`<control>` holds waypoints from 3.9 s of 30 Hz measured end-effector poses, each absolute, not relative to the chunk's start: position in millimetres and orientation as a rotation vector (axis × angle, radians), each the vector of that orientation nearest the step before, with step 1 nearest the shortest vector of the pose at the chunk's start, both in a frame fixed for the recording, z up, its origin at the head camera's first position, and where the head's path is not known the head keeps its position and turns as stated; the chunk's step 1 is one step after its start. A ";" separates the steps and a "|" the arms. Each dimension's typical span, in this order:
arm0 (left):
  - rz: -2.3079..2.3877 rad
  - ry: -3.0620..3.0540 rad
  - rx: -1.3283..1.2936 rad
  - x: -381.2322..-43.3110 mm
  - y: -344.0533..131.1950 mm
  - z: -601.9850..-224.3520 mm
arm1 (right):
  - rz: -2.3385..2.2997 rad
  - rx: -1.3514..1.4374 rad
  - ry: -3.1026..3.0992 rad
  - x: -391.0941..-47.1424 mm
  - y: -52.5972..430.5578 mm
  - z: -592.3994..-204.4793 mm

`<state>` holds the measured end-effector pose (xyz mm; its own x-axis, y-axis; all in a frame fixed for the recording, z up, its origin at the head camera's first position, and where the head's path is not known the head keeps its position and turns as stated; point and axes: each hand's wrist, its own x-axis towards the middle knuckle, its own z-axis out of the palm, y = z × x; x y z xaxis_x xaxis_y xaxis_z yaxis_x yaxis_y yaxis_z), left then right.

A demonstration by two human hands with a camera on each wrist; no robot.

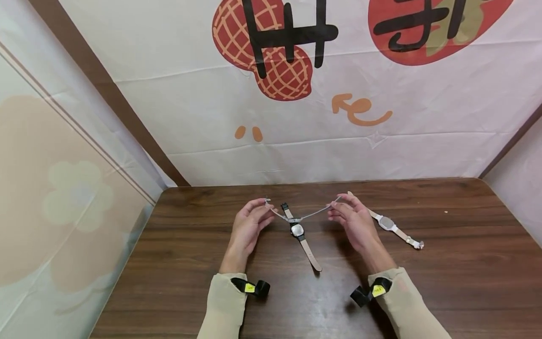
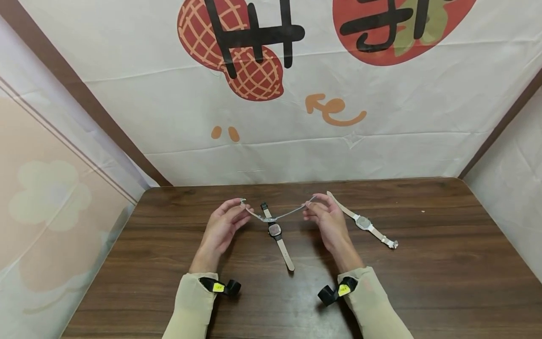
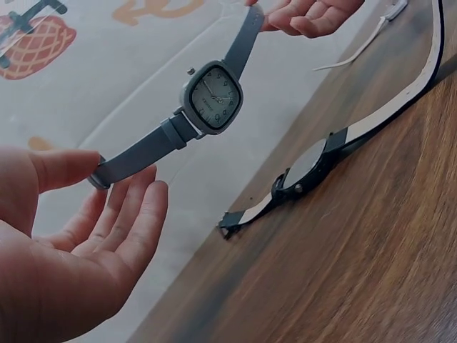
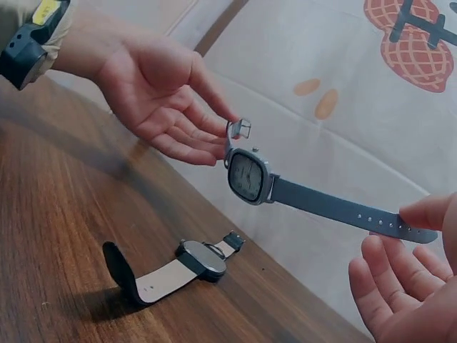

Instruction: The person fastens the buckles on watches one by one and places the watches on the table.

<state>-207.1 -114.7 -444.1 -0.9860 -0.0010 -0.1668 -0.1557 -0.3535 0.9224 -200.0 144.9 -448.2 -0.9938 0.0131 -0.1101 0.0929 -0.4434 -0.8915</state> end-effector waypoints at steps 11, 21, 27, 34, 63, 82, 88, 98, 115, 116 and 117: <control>2.485 1.741 -0.212 -203.7 -103.8 -449.2 | -2.641 0.127 1.657 -198.5 155.9 -448.6; 2.473 1.758 -0.168 -203.1 -97.1 -452.6 | -2.670 0.032 1.575 -197.5 163.5 -453.8; 2.489 1.764 -0.149 -204.2 -92.0 -454.2 | -2.669 -0.047 1.552 -198.3 166.6 -456.5; 2.464 1.798 -0.180 -206.8 -88.5 -453.3 | -2.634 -0.062 1.576 -201.4 166.1 -456.5; 2.465 1.748 -0.219 -215.2 -82.4 -456.7 | -2.567 0.219 1.692 -211.1 148.5 -455.8; 2.493 1.769 -0.290 -212.1 -70.6 -455.8 | -2.501 -0.043 1.647 -212.0 151.0 -455.4; 2.496 1.768 -0.314 -211.2 -71.8 -454.1 | -2.473 -0.048 1.633 -211.8 150.8 -453.6; 2.513 1.733 -0.362 -209.1 -70.5 -451.6 | -2.472 -0.094 1.627 -208.6 150.9 -453.8; 2.456 1.706 -0.290 -209.2 -66.6 -450.5 | -2.414 -0.159 1.678 -207.7 149.7 -449.4; 2.448 1.700 -0.278 -209.0 -66.3 -450.3 | -2.409 -0.161 1.685 -207.6 149.5 -449.2; 2.440 1.696 -0.264 -208.8 -66.0 -450.0 | -2.404 -0.160 1.692 -207.5 149.3 -449.2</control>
